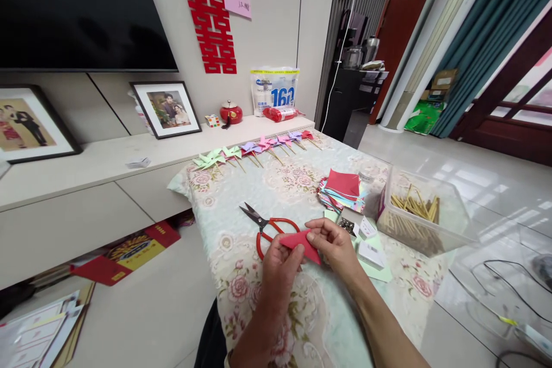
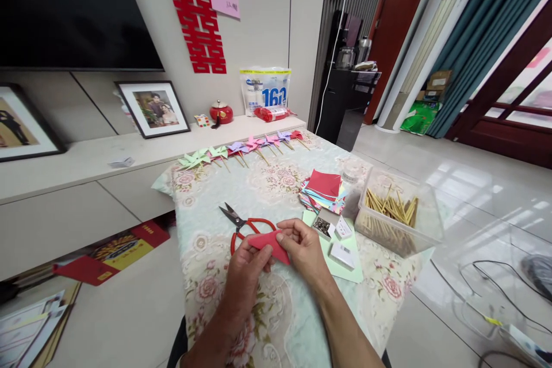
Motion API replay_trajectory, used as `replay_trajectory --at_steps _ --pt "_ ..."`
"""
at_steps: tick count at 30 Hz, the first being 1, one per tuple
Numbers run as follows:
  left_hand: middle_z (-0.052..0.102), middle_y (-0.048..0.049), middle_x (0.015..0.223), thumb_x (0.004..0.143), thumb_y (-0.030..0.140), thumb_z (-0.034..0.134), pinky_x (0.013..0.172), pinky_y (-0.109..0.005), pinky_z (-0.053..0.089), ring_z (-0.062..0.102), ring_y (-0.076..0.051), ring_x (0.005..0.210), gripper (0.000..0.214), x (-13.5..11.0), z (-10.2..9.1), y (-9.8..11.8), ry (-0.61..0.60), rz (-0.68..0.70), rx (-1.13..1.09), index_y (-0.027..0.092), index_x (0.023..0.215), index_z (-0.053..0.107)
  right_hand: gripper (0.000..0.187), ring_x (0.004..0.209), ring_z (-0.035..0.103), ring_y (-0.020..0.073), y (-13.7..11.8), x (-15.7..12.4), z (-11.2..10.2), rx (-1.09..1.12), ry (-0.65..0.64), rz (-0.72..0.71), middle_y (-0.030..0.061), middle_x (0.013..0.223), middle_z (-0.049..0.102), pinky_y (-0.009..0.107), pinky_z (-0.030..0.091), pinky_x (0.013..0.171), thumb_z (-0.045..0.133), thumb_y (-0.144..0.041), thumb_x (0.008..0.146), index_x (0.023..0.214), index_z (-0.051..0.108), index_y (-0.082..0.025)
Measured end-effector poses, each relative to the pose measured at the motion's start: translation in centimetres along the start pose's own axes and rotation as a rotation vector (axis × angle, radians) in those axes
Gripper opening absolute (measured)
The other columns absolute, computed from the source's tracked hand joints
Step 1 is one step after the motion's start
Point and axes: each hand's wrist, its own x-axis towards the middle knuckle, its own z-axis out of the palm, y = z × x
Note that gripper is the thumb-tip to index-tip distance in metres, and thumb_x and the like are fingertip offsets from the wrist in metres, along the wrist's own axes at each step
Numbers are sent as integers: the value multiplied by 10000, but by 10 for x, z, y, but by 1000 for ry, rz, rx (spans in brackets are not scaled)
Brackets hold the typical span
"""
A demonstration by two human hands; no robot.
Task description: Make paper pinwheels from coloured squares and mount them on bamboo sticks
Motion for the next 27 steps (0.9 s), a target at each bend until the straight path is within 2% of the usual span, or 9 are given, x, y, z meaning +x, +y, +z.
replay_trajectory --at_steps 4,6,10,14,17,27 --pt "745 -79 977 657 342 843 534 -212 407 618 -144 690 616 -6 1 3 -126 11 -156 195 1215 625 405 571 576 119 -1 0 -1 152 1 75 -19 677 666 237 428 568 873 -403 665 985 744 -191" --pt "730 -90 1037 675 336 843 566 -225 430 616 -150 732 645 -7 0 5 -160 7 -202 208 1264 613 427 569 583 118 -2 -1 0 213 -10 116 -23 667 672 236 433 572 885 -380 652 1013 752 -193" --pt "707 -65 1003 717 295 825 645 -252 478 603 -156 790 495 -8 -2 10 -165 -31 -237 204 1180 676 369 549 607 136 -1 -2 2 255 -43 170 5 684 715 254 452 547 875 -370 661 955 762 -177" --pt "700 -36 919 739 259 808 647 -243 484 578 -131 737 397 -7 -4 11 -183 -34 -257 197 1119 706 328 537 633 164 1 -2 3 290 -73 179 25 708 744 279 478 514 862 -353 675 924 747 -174" --pt "710 -47 969 747 244 800 641 -248 493 584 -129 731 386 -6 -3 9 -186 -33 -265 193 1119 708 309 523 639 166 2 -2 3 309 -94 180 26 700 751 284 489 511 854 -344 694 928 740 -177" --pt "725 -39 924 697 242 825 598 -241 508 594 -121 679 387 -6 -3 8 -169 -32 -299 198 1071 734 291 497 634 161 3 -3 2 299 -85 187 33 703 758 281 486 488 860 -351 693 900 756 -174"
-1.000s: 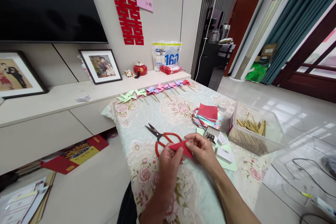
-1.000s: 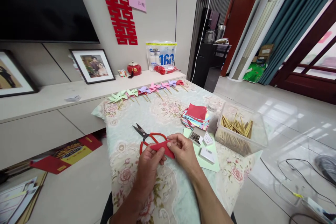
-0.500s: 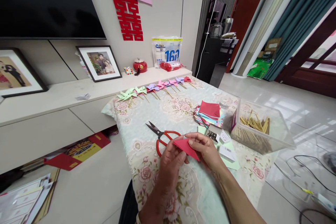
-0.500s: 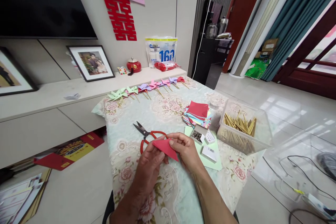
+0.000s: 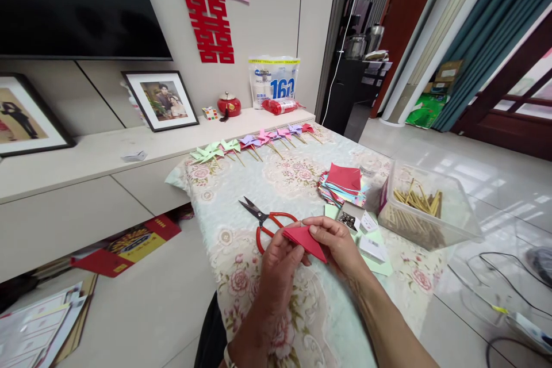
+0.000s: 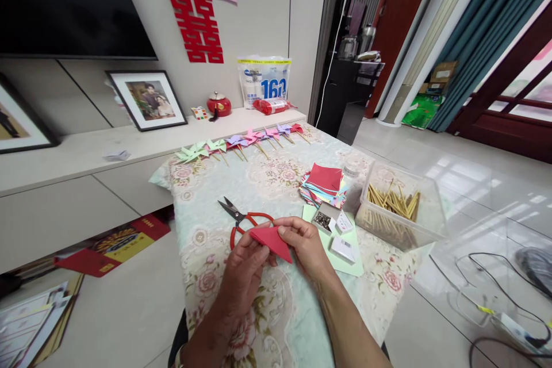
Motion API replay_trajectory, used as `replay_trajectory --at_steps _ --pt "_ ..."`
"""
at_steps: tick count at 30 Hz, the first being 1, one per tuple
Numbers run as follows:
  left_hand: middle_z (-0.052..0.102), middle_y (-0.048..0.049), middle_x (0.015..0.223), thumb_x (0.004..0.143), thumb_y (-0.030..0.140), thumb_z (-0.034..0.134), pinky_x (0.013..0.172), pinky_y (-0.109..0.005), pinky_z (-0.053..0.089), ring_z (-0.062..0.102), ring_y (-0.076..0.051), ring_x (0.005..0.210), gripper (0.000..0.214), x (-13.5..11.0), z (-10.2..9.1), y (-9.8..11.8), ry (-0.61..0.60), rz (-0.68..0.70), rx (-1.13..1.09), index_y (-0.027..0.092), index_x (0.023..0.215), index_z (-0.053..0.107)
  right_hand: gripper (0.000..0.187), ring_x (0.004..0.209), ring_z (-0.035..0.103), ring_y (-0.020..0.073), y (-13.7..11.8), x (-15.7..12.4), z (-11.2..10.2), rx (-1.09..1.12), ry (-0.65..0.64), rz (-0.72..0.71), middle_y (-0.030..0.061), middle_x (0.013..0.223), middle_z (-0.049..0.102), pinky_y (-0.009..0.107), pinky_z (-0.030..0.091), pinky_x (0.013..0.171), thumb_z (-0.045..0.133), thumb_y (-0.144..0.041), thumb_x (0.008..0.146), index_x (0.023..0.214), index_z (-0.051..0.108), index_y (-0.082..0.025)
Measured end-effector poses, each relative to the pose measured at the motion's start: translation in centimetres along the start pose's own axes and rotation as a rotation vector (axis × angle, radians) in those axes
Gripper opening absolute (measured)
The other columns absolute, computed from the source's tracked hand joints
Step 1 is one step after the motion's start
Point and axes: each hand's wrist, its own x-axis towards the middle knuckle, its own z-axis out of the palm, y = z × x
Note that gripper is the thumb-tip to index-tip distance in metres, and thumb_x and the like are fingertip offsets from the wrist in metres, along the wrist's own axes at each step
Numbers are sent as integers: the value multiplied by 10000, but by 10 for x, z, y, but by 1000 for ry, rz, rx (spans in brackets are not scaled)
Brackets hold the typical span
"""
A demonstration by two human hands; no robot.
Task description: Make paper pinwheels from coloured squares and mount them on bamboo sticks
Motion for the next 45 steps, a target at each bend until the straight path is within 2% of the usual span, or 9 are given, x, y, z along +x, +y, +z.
replay_trajectory --at_steps 7,17,20,24,27,32,37,41,45 --pt "720 -27 837 667 190 783 584 -234 490 585 -110 626 346 1 3 3 47 -12 9 174 1008 735 300 487 637 182 -1 1 1 -2 -21 12 48 724 767 310 494 480 839 -398 716 900 750 -179" --pt "691 2 721 620 135 712 551 -225 458 546 -101 570 342 3 2 3 131 -30 39 150 962 706 354 557 593 136 3 1 -4 -164 6 -28 23 706 739 266 434 567 837 -479 719 915 777 -191" --pt "680 12 696 604 134 711 548 -219 448 544 -101 571 335 3 4 4 162 -41 34 150 938 697 383 579 585 143 4 2 -5 -213 -16 -32 19 702 715 278 438 590 789 -536 763 946 783 -199" --pt "691 7 709 609 136 708 574 -220 456 572 -109 609 313 3 5 6 155 -60 5 150 921 690 425 625 593 164 5 2 -6 -217 -33 -35 19 679 674 303 460 640 712 -592 820 947 790 -195" --pt "707 -6 744 623 153 730 584 -219 462 578 -109 628 293 2 5 5 152 -52 12 147 912 679 450 621 605 180 7 2 -6 -192 -41 -11 31 677 680 309 458 620 704 -607 816 956 789 -187" --pt "695 3 744 614 193 782 565 -220 459 573 -109 616 393 4 4 3 210 -54 35 158 976 633 384 593 569 144 2 2 -3 -134 2 -37 16 702 693 274 434 602 752 -520 792 1007 794 -205" --pt "698 -20 821 618 224 799 570 -220 447 605 -120 651 487 6 3 5 267 -39 41 162 1057 596 304 774 634 176 -4 1 -1 -119 35 -48 46 892 761 277 457 708 781 -341 715 990 805 -213" --pt "689 -10 794 641 245 790 546 -208 433 581 -100 595 455 5 2 4 275 -11 105 159 1038 586 317 776 653 186 -1 -1 -2 -136 -7 -32 37 882 770 300 465 743 763 -254 693 1008 791 -226" --pt "679 3 754 657 233 773 539 -200 427 558 -88 568 413 6 -1 0 253 8 135 157 1017 587 309 720 651 173 1 -1 -3 -174 -24 -51 23 838 762 293 463 705 754 -218 688 995 783 -228"
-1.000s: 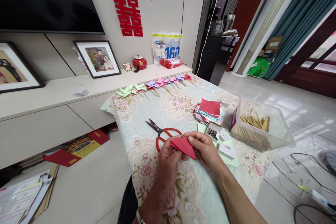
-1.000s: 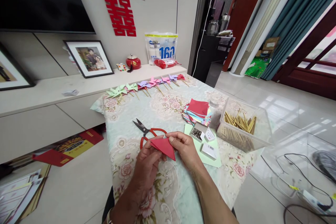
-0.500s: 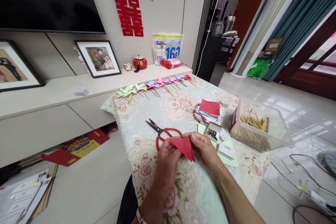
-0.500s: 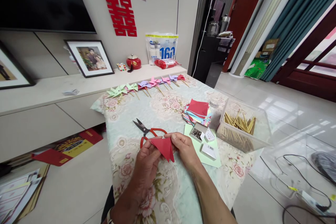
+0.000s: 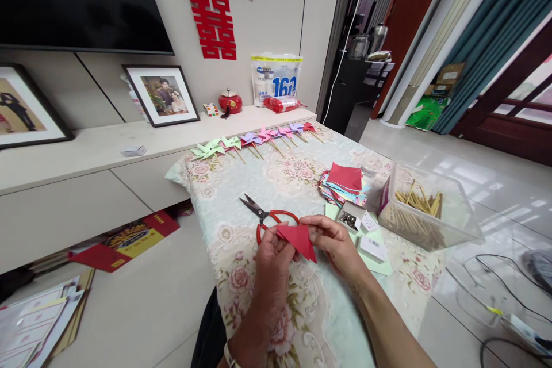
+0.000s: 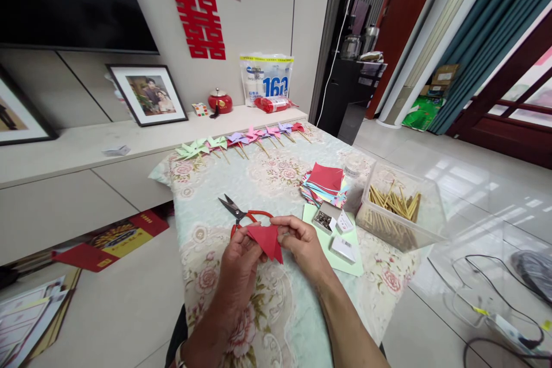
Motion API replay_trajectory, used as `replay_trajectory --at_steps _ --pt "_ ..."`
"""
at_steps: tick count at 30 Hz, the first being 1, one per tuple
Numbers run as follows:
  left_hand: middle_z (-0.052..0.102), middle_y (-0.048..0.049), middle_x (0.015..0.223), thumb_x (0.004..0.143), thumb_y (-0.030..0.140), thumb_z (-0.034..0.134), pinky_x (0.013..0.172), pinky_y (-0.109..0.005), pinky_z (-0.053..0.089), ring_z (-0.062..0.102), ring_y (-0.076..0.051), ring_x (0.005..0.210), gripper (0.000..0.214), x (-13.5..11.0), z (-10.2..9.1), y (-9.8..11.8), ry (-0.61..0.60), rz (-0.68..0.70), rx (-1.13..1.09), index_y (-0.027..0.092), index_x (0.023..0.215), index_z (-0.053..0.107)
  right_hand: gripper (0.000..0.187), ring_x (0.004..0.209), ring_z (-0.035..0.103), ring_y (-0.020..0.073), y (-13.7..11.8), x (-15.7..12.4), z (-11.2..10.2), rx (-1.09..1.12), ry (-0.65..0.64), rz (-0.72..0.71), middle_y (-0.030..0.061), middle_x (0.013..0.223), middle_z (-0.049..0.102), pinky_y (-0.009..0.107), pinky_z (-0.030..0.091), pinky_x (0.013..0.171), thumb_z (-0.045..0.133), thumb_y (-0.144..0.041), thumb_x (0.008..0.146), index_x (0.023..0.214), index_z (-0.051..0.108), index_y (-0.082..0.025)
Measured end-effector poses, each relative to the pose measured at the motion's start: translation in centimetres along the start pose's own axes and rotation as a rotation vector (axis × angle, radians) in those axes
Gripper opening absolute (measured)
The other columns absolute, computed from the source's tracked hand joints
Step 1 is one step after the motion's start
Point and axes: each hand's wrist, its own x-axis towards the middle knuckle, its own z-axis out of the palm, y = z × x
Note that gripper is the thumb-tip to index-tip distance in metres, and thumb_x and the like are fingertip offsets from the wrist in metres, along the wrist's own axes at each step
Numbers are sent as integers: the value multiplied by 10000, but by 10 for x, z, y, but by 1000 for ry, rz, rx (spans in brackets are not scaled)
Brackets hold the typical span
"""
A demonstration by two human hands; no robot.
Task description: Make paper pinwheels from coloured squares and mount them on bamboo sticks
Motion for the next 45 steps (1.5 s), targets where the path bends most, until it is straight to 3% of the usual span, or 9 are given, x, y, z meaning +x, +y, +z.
replay_trajectory --at_steps 7,12,18,23,30,37,41,45 --pt "648 25 720 682 218 754 526 -188 417 532 -78 560 353 1 -1 -2 -16 15 6 158 986 586 265 639 613 148 0 2 1 -7 -7 16 5 730 736 274 438 654 748 -227 692 954 784 -211" --pt "672 14 817 676 258 805 522 -190 425 567 -92 597 471 0 -1 -2 -25 19 -11 184 1078 573 266 622 577 138 2 1 1 -14 -9 15 4 731 721 272 423 640 810 -322 701 938 788 -203" --pt "663 16 708 667 317 822 518 -207 419 591 -118 594 334 1 -2 -3 -24 8 -26 170 902 635 295 670 594 152 1 1 1 -59 -7 9 16 778 728 289 441 686 832 -423 719 913 787 -205" --pt "708 -10 770 635 333 847 567 -227 475 631 -132 629 365 1 -1 -1 4 -30 -81 157 887 650 303 680 619 163 2 2 1 -46 -19 20 16 779 741 304 468 711 838 -445 718 897 783 -208" --pt "738 -20 897 610 278 876 763 -258 527 687 -144 785 481 1 -2 -1 66 -31 -110 169 1019 648 314 773 644 182 -7 -4 1 -98 -141 42 36 885 765 301 466 760 781 -466 787 970 787 -211" --pt "700 -19 869 713 314 815 687 -244 505 655 -146 744 317 6 -9 -11 56 73 41 164 953 671 388 774 625 183 -13 -9 1 -192 -215 57 27 885 735 290 447 733 795 -466 773 1067 759 -215" --pt "700 -27 813 756 377 767 647 -259 502 644 -163 692 329 4 -11 -8 37 46 86 169 996 680 334 646 554 150 -7 -5 1 -228 -117 -1 3 736 683 265 404 623 759 -507 801 882 759 -183" --pt "711 -75 852 810 399 700 657 -300 519 656 -220 772 268 -1 -9 1 14 26 141 180 964 715 400 552 499 137 2 0 -3 -182 -15 -5 -12 607 631 259 369 552 743 -554 802 686 694 -175"
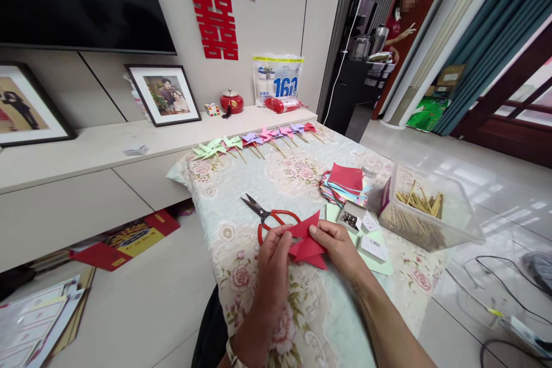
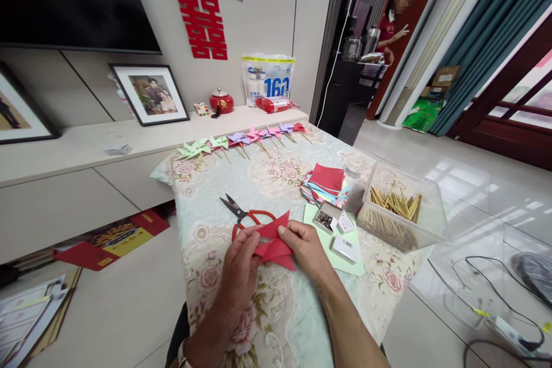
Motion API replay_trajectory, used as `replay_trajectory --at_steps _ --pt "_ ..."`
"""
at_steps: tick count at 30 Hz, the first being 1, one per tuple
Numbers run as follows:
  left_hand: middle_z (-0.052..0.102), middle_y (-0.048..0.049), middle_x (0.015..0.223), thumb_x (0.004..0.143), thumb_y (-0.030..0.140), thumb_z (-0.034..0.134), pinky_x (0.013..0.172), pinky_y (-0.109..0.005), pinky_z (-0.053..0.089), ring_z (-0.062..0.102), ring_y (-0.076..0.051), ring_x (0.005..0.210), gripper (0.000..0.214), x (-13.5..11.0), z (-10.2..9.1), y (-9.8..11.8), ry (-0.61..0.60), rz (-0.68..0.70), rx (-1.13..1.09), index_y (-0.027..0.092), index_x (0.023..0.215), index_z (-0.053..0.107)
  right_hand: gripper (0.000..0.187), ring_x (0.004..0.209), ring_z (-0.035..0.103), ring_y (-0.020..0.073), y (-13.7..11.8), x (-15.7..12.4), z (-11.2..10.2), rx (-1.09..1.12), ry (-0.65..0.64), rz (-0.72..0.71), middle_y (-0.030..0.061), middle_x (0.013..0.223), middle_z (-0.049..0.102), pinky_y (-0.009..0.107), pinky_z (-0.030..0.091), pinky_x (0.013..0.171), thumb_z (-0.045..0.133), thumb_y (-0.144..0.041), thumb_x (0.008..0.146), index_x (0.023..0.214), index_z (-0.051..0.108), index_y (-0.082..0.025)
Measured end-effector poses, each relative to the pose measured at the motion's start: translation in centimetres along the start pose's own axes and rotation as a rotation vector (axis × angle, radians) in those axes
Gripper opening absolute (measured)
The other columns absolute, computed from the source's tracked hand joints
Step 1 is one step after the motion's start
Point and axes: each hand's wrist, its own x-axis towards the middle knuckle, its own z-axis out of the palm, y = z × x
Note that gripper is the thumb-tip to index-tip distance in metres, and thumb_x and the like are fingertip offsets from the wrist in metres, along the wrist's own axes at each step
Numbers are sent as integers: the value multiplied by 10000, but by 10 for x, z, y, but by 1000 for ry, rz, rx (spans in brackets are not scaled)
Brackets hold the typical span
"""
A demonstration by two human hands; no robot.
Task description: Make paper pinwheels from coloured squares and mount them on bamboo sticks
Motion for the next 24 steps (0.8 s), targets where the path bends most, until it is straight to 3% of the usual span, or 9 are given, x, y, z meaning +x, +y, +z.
replay_trajectory --at_steps 4,9,14,18,24 --pt "698 -84 847 830 443 662 553 -299 485 612 -202 660 296 -4 1 1 -82 -4 -36 187 971 708 416 533 472 135 5 3 -2 43 83 0 -17 582 613 260 356 539 762 -578 775 681 683 -181" --pt "650 -39 737 807 376 693 607 -274 485 577 -164 636 362 -5 -1 -5 -164 39 -1 154 1093 704 433 537 484 142 0 4 -1 129 141 8 -11 603 630 266 360 555 771 -605 747 693 674 -187" --pt "684 -57 754 824 461 664 572 -297 483 570 -175 596 315 -3 2 -1 -121 3 -60 179 947 732 422 579 534 158 -2 3 1 179 101 28 8 648 666 276 397 602 795 -591 727 736 715 -177" --pt "686 -50 732 794 406 704 611 -299 490 591 -196 654 196 -2 3 5 -88 6 -72 211 788 718 411 591 537 154 0 2 2 198 60 42 -5 615 632 273 421 624 823 -557 714 676 688 -171" --pt "706 -11 741 732 310 744 568 -238 437 556 -128 583 194 2 2 -7 -151 13 -111 177 863 690 414 583 552 147 -4 0 6 245 42 53 0 637 665 258 429 611 811 -574 720 738 716 -171"
